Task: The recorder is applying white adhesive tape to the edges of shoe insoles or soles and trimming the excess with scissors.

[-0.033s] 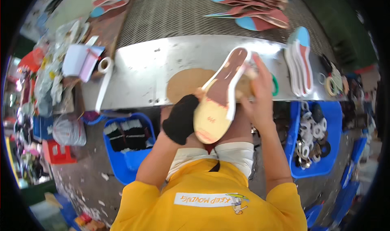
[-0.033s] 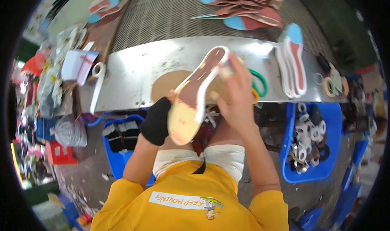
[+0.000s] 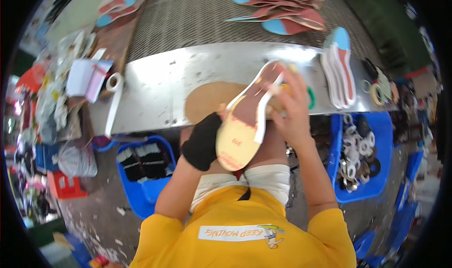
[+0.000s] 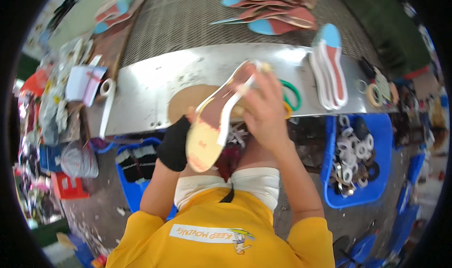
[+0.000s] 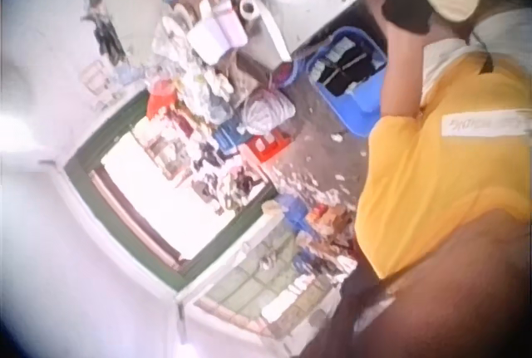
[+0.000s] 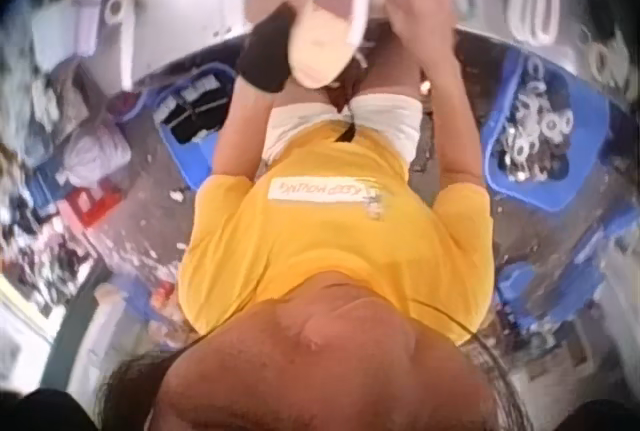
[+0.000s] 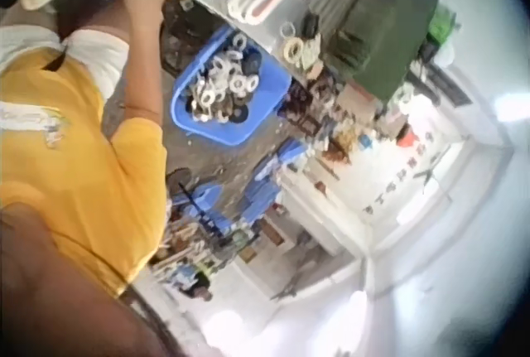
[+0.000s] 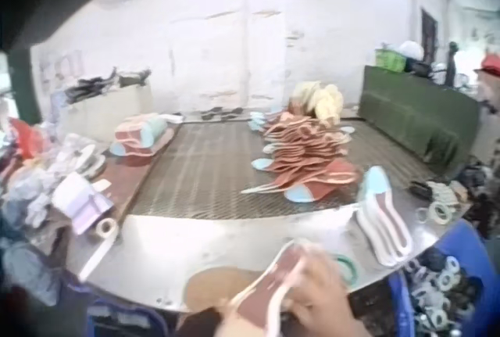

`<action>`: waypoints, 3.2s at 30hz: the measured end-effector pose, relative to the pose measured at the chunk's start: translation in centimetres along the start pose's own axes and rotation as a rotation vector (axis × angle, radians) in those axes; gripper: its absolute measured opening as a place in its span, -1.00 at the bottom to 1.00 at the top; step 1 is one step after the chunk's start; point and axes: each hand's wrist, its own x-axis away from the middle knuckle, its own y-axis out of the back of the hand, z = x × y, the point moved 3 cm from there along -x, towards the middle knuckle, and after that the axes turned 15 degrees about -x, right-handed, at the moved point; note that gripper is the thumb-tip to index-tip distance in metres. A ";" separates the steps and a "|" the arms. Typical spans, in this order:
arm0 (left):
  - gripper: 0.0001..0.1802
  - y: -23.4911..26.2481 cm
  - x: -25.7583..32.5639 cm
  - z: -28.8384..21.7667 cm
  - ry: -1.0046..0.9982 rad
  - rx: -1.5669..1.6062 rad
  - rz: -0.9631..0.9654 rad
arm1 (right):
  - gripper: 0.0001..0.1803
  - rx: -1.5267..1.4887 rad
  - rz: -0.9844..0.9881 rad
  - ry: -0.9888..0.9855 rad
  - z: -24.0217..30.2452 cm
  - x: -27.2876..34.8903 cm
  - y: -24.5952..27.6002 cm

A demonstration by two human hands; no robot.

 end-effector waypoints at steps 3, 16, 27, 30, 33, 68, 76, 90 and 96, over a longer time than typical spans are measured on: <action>-0.31 -1.1 0.0 -0.8 -0.002 0.148 0.272 | -0.54 -0.065 0.137 0.106 -3.2 -0.3 2.1; -0.59 1.8 -2.5 -4.2 -0.216 -0.545 -0.218 | -0.56 0.659 -0.245 -0.243 -14.6 -0.9 13.0; -0.69 1.9 -1.6 -4.5 -0.384 -0.828 -0.516 | -0.71 0.388 -0.076 0.082 -21.3 -15.0 -3.3; -0.69 1.9 -1.6 -4.2 -0.340 -0.748 -0.516 | -0.72 0.519 -0.050 0.127 -24.3 -17.4 -4.6; -0.67 1.8 -1.4 -4.4 -0.360 -0.760 -0.485 | -0.76 0.597 0.101 0.221 -24.8 -18.0 -4.4; -0.41 6.8 -7.3 -12.1 -0.451 -1.300 -0.911 | -0.77 -1.259 0.218 -0.971 -1.3 2.5 -4.0; -0.67 7.0 -2.9 -11.2 -0.664 -0.877 -0.661 | -0.72 -1.458 -0.441 -0.969 -7.2 -3.1 -4.7; -0.58 2.1 3.0 -9.7 -0.933 -1.062 -0.727 | -0.83 -0.466 0.243 -0.292 -1.0 0.1 -4.0; -0.64 1.8 1.4 -11.1 -0.777 -1.863 -0.560 | -0.83 -0.536 0.087 -0.297 -2.0 1.5 -4.6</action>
